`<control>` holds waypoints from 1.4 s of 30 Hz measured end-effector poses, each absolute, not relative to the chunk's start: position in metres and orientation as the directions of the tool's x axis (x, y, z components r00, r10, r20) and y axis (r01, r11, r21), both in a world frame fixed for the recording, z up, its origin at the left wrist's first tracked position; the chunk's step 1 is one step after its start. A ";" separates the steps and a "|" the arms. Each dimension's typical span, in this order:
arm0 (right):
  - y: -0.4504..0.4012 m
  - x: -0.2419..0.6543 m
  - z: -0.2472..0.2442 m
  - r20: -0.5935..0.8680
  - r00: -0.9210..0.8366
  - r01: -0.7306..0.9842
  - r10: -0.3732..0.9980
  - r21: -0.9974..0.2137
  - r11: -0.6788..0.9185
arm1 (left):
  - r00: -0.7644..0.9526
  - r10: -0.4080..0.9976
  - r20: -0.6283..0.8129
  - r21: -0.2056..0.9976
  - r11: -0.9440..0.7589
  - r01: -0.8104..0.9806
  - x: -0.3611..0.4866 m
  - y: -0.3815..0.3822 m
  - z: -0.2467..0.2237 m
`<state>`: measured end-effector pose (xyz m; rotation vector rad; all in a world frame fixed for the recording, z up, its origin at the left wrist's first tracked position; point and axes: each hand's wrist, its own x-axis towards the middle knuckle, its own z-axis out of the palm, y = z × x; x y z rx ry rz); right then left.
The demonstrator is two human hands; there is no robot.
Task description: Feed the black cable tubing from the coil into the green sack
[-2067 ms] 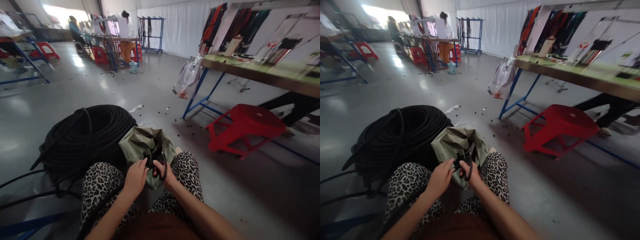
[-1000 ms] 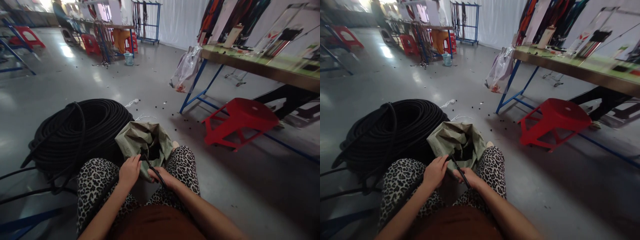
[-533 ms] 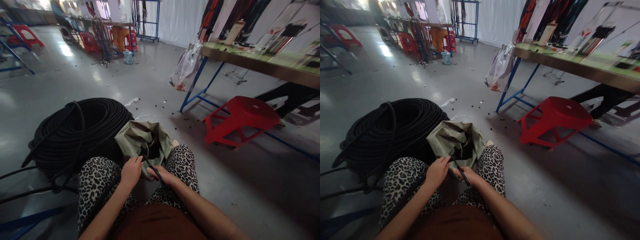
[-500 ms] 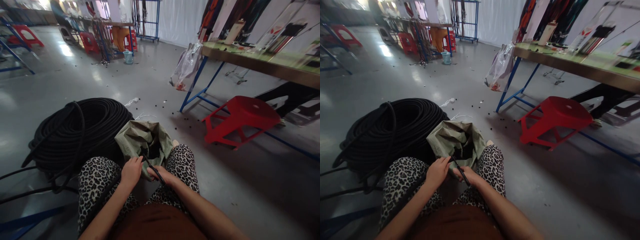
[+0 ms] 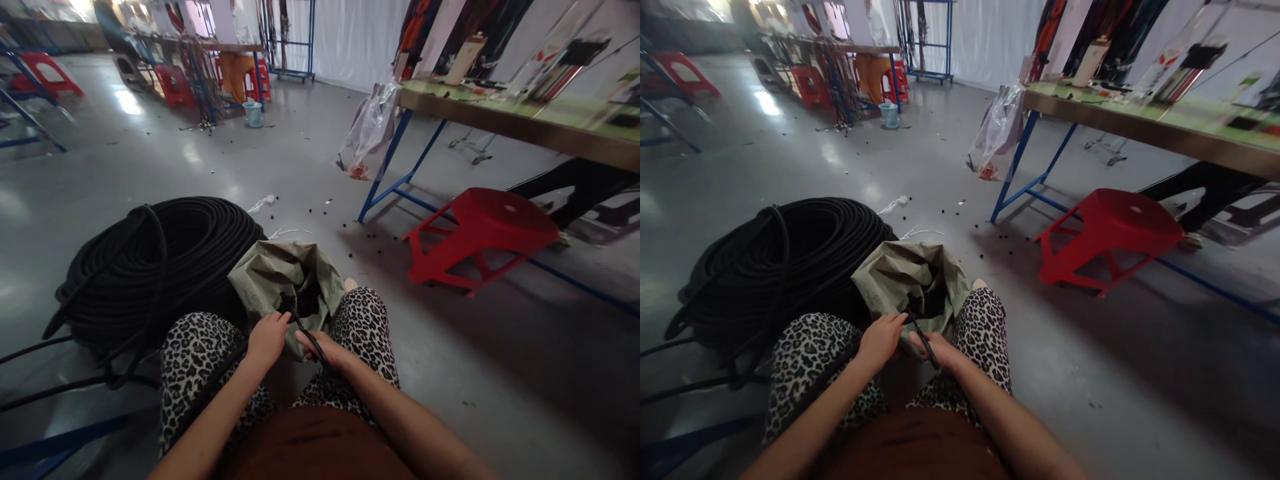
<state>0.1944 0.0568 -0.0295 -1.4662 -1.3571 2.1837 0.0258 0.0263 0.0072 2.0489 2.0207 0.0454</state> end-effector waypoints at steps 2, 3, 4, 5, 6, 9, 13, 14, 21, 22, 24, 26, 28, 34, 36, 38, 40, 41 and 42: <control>0.057 0.193 -0.035 -0.664 -0.467 0.334 0.584 -0.744 -0.579 | 0.018 0.989 -0.148 0.222 0.016 0.975 0.026 0.027 0.006; 0.056 0.192 -0.038 -0.671 -0.453 0.348 0.587 -0.739 -0.576 | 0.010 0.989 -0.148 0.229 0.025 0.973 0.026 0.028 0.005; 0.056 0.192 -0.042 -0.672 -0.440 0.361 0.596 -0.740 -0.567 | 0.002 0.988 -0.154 0.235 0.035 0.971 0.026 0.029 0.005; 0.057 0.192 -0.046 -0.667 -0.428 0.371 0.610 -0.745 -0.554 | -0.006 0.987 -0.163 0.240 0.046 0.970 0.026 0.030 0.005; 0.057 0.192 -0.050 -0.660 -0.419 0.377 0.624 -0.751 -0.542 | -0.014 0.985 -0.174 0.243 0.057 0.968 0.026 0.031 0.005; 0.057 0.192 -0.060 -0.636 -0.396 0.379 0.662 -0.770 -0.513 | -0.032 0.981 -0.193 0.253 0.082 0.964 0.027 0.035 0.006; 0.058 0.193 -0.063 -0.607 -0.370 0.393 0.703 -0.788 -0.474 | -0.023 0.982 -0.188 0.254 0.072 0.964 0.028 0.040 0.007; 0.058 0.193 -0.061 -0.603 -0.364 0.401 0.710 -0.790 -0.465 | -0.019 0.982 -0.186 0.252 0.066 0.965 0.028 0.041 0.007; 0.054 0.193 -0.059 -0.647 -0.307 0.478 0.698 -0.739 -0.476 | 0.009 0.967 -0.255 0.222 0.050 0.974 0.031 0.048 0.003; 0.053 0.193 -0.061 -0.655 -0.287 0.491 0.699 -0.727 -0.480 | 0.017 0.963 -0.270 0.217 0.043 0.975 0.031 0.050 0.001; 0.053 0.192 -0.067 -0.665 -0.251 0.516 0.703 -0.707 -0.484 | 0.032 0.954 -0.298 0.209 0.032 0.977 0.032 0.053 -0.002; 0.053 0.193 -0.071 -0.673 -0.226 0.538 0.704 -0.689 -0.485 | 0.043 0.944 -0.327 0.202 0.025 0.979 0.032 0.057 -0.004; 0.054 0.193 -0.072 -0.677 -0.218 0.560 0.703 -0.677 -0.478 | 0.054 0.936 -0.348 0.197 0.017 0.980 0.033 0.060 -0.006; 0.054 0.195 -0.072 -0.680 -0.248 0.599 0.690 -0.668 -0.442 | 0.084 0.912 -0.402 0.174 -0.014 0.985 0.033 0.065 -0.009; 0.053 0.195 -0.073 -0.704 -0.244 0.596 0.667 -0.651 -0.469 | 0.093 0.901 -0.423 0.166 -0.024 0.986 0.032 0.067 -0.010; 0.052 0.195 -0.076 -0.715 -0.240 0.591 0.657 -0.644 -0.486 | 0.101 0.895 -0.434 0.159 -0.034 0.987 0.031 0.069 -0.012; 0.051 0.195 -0.078 -0.719 -0.235 0.592 0.654 -0.640 -0.490 | 0.100 0.895 -0.435 0.154 -0.035 0.987 0.029 0.070 -0.014; 0.051 0.195 -0.078 -0.724 -0.231 0.594 0.650 -0.634 -0.496 | 0.096 0.896 -0.434 0.156 -0.031 0.987 0.029 0.070 -0.014; 0.052 0.195 -0.078 -0.733 -0.222 0.593 0.642 -0.625 -0.508 | 0.089 0.898 -0.431 0.162 -0.020 0.987 0.028 0.070 -0.015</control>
